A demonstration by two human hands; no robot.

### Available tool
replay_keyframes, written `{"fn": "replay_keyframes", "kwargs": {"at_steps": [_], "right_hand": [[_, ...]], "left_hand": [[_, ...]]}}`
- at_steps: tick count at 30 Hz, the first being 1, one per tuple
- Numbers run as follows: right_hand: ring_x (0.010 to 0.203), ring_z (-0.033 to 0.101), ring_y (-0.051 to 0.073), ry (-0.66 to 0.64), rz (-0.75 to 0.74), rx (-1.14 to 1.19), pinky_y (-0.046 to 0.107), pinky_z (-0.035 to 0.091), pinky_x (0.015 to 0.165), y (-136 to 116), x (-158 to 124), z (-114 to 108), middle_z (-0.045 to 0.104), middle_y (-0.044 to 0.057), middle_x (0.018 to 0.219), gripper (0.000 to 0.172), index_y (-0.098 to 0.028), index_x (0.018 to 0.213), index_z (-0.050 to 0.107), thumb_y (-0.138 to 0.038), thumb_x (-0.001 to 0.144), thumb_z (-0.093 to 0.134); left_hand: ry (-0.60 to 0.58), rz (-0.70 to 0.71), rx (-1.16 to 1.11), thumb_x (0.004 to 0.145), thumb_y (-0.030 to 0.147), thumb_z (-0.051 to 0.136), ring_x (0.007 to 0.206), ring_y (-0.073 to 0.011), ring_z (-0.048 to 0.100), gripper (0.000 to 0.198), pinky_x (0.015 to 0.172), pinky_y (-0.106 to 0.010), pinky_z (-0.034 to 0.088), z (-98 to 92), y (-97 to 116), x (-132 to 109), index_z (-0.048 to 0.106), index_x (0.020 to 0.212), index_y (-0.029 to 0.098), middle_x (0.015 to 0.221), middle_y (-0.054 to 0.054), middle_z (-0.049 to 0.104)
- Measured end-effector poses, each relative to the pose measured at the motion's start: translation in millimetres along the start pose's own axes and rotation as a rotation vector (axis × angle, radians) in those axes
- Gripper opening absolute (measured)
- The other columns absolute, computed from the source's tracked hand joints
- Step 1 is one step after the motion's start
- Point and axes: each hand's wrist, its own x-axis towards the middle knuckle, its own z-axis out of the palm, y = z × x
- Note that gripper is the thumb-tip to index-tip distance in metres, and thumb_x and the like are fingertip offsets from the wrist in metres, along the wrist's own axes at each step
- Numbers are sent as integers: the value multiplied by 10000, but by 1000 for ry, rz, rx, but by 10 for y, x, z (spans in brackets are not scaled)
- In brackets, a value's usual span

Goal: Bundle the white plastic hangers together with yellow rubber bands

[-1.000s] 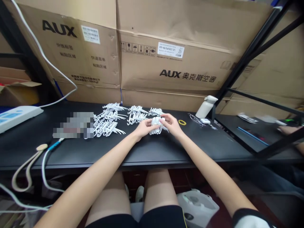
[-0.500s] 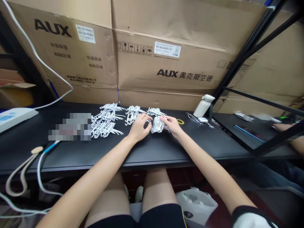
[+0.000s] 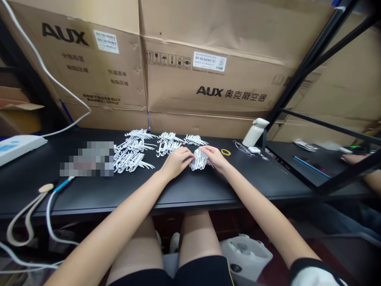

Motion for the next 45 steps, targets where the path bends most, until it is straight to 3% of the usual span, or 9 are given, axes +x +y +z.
{"fn": "replay_keyframes", "kwargs": {"at_steps": [5,13,23,31,35,38,45], "right_hand": [[742,616,154,-73,-101,-106,265,479,680,5,-24,26,684,29,816,357,-171,859,709,-463,658,744],[678,607,160,52,-114,-103,272,462,653,34,14,13,685,24,709,230,-164,711,723,-380,634,737],[641,588,160,139,-86,-92,273,443,610,92,58,-1,675,26,673,271,-157,691,726,-413,608,751],[678,607,178,91,-153,-137,287,469,618,50,3,45,686,48,741,331,-156,762,721,-466,646,747],[569,562,151,136,-124,-68,274,456,514,64,25,52,650,39,672,359,-157,757,699,-501,659,730],[506,527,128,128,-84,31,255,431,443,49,24,56,625,26,629,375,-160,766,686,-515,654,729],[658,612,159,106,-93,39,229,502,473,-20,-12,45,693,61,812,413,-162,829,699,-525,636,733]], "left_hand": [[-30,12,53,936,241,413,870,-190,556,210,809,-326,449,15,41,5,613,926,177,901,-72,619],[-99,28,176,961,236,327,826,-184,521,245,714,-283,421,21,124,27,559,915,173,860,-66,575],[-202,86,290,952,193,320,855,-185,526,254,644,-251,398,28,133,28,572,982,182,882,-71,570],[-140,-111,23,933,245,371,816,-184,575,210,736,-299,442,7,95,-5,559,1013,202,932,-60,612],[-108,-266,-130,868,277,478,738,-175,594,218,692,-299,453,17,98,-14,534,1072,224,901,-29,641],[-119,-282,-135,816,320,553,752,-176,591,235,675,-296,453,25,105,-13,548,1031,226,927,-26,636],[-22,-330,-30,770,389,621,735,-168,565,224,715,-315,466,56,32,-15,586,885,200,874,-33,594]]}}
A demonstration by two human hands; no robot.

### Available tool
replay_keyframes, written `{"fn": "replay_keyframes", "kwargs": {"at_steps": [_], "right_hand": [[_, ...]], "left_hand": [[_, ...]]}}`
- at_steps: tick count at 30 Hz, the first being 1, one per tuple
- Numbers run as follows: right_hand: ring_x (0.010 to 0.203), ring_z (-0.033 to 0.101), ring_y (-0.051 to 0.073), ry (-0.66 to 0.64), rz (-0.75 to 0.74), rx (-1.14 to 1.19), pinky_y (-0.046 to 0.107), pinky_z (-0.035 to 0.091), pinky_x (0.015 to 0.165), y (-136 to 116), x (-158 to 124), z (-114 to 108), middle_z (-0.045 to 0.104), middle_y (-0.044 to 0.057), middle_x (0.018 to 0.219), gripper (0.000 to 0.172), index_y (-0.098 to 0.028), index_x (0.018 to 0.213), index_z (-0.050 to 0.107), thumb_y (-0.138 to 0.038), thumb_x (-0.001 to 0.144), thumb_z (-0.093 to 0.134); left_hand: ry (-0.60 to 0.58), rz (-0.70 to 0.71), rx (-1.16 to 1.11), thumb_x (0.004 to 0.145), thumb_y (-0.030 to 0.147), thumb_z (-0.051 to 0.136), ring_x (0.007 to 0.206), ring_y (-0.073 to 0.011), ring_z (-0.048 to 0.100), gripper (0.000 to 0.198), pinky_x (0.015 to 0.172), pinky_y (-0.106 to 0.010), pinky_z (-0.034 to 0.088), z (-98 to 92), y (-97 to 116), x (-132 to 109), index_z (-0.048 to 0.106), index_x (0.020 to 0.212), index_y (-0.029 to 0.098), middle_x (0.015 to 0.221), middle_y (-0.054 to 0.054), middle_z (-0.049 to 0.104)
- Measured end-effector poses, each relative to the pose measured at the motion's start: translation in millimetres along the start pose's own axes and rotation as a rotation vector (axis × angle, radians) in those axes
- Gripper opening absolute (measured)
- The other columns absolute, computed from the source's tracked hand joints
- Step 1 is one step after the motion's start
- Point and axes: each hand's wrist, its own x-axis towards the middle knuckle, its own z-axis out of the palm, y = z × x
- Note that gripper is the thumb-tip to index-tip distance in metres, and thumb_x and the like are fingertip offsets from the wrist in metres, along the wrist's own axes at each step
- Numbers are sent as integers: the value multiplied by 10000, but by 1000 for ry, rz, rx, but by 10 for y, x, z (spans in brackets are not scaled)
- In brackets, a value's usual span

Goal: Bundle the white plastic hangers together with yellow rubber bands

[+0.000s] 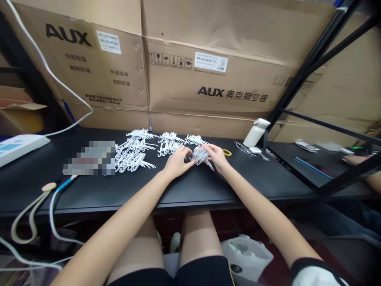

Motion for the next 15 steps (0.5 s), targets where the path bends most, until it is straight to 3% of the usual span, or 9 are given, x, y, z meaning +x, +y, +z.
{"fn": "replay_keyframes", "kwargs": {"at_steps": [2,4,7,9,11,15], "right_hand": [[720,625,169,-12,-30,3,232,529,508,1,1,-1,695,66,863,417,-162,859,695,-524,654,719],[783,632,178,-19,-72,-4,235,543,531,14,3,3,691,69,942,417,-174,920,680,-503,667,716],[840,638,191,-52,-150,-26,240,547,528,48,5,13,675,77,1031,430,-194,998,644,-446,662,740],[872,643,202,-105,-192,-28,255,558,549,68,4,20,670,85,1040,412,-192,987,634,-416,661,749],[881,655,206,-163,-202,-17,269,568,577,74,3,23,674,87,1033,385,-191,975,629,-409,678,739],[816,684,201,-180,-176,-6,268,558,564,60,9,16,700,79,965,367,-188,965,619,-440,711,699]], "left_hand": [[-27,-108,-124,748,365,649,663,-154,563,213,677,-308,478,23,-12,24,577,847,190,774,-19,592],[-89,-292,-388,743,337,657,651,-157,598,213,645,-302,499,44,-13,59,559,844,178,740,-24,609],[-173,-591,-837,789,319,601,770,-195,663,190,683,-330,541,42,-5,117,561,877,155,882,-87,661],[-168,-704,-1013,829,328,542,833,-209,669,200,748,-356,551,15,0,146,582,891,142,961,-114,667],[-147,-744,-1091,845,369,528,873,-218,667,255,795,-377,547,-21,9,156,606,924,140,1002,-122,670],[-210,-669,-1038,756,385,694,973,-231,650,342,894,-383,510,-74,44,137,657,981,131,1038,-128,687]]}}
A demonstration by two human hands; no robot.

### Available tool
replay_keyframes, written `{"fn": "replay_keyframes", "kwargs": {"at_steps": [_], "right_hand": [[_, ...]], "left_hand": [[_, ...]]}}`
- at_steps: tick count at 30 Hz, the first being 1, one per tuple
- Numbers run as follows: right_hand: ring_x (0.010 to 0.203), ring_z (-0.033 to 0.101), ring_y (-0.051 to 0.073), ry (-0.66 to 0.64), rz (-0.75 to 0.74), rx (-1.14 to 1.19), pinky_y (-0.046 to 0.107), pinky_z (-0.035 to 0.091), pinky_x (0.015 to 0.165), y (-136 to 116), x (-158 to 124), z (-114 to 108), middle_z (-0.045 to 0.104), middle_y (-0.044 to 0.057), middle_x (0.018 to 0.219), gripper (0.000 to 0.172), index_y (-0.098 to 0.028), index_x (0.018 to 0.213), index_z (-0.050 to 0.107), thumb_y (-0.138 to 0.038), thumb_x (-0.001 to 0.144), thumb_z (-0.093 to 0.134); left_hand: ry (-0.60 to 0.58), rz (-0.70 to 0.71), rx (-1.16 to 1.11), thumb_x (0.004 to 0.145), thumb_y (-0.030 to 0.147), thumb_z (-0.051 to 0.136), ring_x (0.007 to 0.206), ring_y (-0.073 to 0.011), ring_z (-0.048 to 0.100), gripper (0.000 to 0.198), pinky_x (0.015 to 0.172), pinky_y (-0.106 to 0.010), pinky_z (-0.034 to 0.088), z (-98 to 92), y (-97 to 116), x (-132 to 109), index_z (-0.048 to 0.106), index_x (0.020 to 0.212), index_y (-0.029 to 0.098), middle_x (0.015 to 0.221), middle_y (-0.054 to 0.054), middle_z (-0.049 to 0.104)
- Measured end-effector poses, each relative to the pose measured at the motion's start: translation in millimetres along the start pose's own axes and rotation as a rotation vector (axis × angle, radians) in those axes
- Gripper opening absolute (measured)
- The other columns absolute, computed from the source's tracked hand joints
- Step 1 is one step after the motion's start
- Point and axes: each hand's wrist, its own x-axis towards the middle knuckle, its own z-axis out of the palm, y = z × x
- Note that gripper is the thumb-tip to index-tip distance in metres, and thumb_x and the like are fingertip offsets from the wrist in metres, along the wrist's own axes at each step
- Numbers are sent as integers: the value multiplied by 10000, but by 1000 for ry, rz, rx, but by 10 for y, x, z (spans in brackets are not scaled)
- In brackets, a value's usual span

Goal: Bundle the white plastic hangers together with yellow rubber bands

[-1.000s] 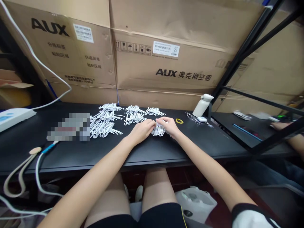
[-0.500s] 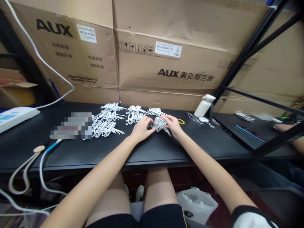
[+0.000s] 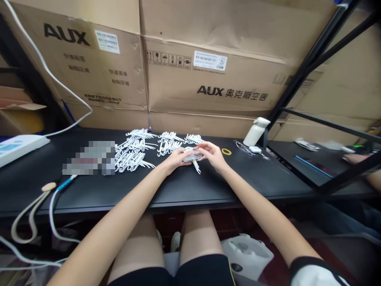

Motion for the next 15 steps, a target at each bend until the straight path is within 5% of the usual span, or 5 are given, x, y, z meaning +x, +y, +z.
{"fn": "replay_keyframes", "kwargs": {"at_steps": [6,15], "right_hand": [[566,593,152,176,-96,-195,235,432,413,23,8,-32,643,36,669,317,-164,758,639,-466,687,710],[590,533,146,155,-225,-506,280,446,585,67,-23,-22,651,42,660,262,-157,686,688,-417,719,700]], "left_hand": [[21,-11,12,747,286,722,979,-235,651,265,869,-371,523,12,-1,-17,667,946,119,1049,-134,691],[2,-2,-17,744,371,717,918,-219,663,326,843,-360,530,-11,-11,-4,669,946,120,1015,-125,684]]}}
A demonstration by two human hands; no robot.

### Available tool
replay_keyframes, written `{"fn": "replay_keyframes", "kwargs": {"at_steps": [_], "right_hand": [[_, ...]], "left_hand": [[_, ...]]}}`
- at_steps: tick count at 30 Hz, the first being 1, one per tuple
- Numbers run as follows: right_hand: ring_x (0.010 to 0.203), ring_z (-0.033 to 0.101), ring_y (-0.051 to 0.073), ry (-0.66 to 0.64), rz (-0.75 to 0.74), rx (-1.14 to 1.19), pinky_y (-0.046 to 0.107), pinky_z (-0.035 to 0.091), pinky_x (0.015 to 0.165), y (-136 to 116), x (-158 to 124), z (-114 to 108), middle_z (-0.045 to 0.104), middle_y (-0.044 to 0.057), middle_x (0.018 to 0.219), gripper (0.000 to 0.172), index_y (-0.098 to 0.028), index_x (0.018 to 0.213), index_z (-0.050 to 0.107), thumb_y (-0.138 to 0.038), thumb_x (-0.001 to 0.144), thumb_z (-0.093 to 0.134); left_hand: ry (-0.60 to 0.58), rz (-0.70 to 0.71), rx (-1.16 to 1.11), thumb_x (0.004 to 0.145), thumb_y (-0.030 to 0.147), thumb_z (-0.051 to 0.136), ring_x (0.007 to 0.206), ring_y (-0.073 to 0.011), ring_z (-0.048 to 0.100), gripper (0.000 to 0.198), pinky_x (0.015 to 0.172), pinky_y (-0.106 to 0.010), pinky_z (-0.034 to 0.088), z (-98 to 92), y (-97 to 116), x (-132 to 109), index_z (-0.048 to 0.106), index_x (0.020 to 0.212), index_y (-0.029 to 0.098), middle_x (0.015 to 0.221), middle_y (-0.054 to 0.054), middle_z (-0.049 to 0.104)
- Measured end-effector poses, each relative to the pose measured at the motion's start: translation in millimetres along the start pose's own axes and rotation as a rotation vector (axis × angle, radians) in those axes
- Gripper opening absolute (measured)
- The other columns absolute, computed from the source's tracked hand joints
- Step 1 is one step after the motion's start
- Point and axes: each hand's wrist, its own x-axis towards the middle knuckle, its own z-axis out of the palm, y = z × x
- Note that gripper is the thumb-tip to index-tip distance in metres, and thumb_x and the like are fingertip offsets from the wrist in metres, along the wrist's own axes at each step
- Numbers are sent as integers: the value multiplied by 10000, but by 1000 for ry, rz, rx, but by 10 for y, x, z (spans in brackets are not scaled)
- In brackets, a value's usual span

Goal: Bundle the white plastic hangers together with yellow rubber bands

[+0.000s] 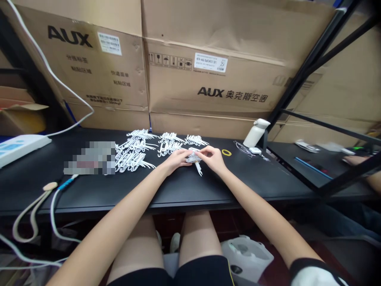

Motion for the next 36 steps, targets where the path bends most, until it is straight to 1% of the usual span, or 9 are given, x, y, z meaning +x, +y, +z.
{"fn": "replay_keyframes", "kwargs": {"at_steps": [6,11,14,19,22,24,28,32,36], "right_hand": [[543,504,131,-4,25,-43,265,418,547,16,4,23,630,30,616,204,-157,637,655,-345,714,675],[546,491,123,-8,-9,-77,263,411,550,30,6,20,626,24,635,156,-158,642,645,-293,719,645],[558,494,125,-43,-10,-48,264,417,556,47,13,8,620,20,638,172,-158,657,637,-307,742,626],[607,562,154,-78,36,35,293,490,582,69,24,2,623,32,669,213,-166,678,620,-363,758,626],[626,592,180,-59,86,97,314,532,532,85,20,11,620,45,694,245,-172,692,621,-410,743,641],[647,605,196,-31,90,94,328,548,514,95,14,18,622,56,713,249,-174,699,626,-419,738,646],[657,603,201,1,52,12,331,546,513,92,-5,29,623,66,729,217,-180,696,634,-389,755,634],[671,596,191,40,-19,-69,336,531,602,54,-15,34,623,58,734,191,-181,702,633,-348,787,596],[620,570,167,13,-66,-105,320,495,632,20,-13,23,630,39,688,184,-179,678,640,-330,777,606]], "left_hand": [[17,21,-4,726,353,743,875,-193,661,312,844,-354,533,15,-6,-13,657,920,124,958,-99,678],[-2,22,5,717,341,754,855,-183,655,320,861,-365,524,13,7,-20,659,929,121,931,-96,681],[-18,7,-6,730,320,746,843,-179,653,285,875,-370,517,-9,1,-6,663,914,119,923,-95,684],[-66,-5,-12,777,320,703,868,-171,648,250,910,-368,493,-59,-30,30,667,916,116,972,-107,683],[-91,7,-29,791,318,691,903,-179,643,249,909,-367,489,-78,-43,40,660,937,120,1020,-120,675],[-94,15,-23,801,321,680,923,-185,638,250,906,-370,489,-80,-44,40,657,947,120,1041,-126,669],[-79,17,-7,802,309,681,927,-183,635,245,917,-382,484,-69,-37,28,656,959,123,1049,-121,663],[-78,26,-10,798,310,684,944,-184,629,243,913,-376,491,-65,-35,25,654,964,135,1043,-111,662],[-82,21,-10,792,303,692,921,-178,638,246,921,-379,487,-64,-36,28,653,962,129,1016,-108,668]]}}
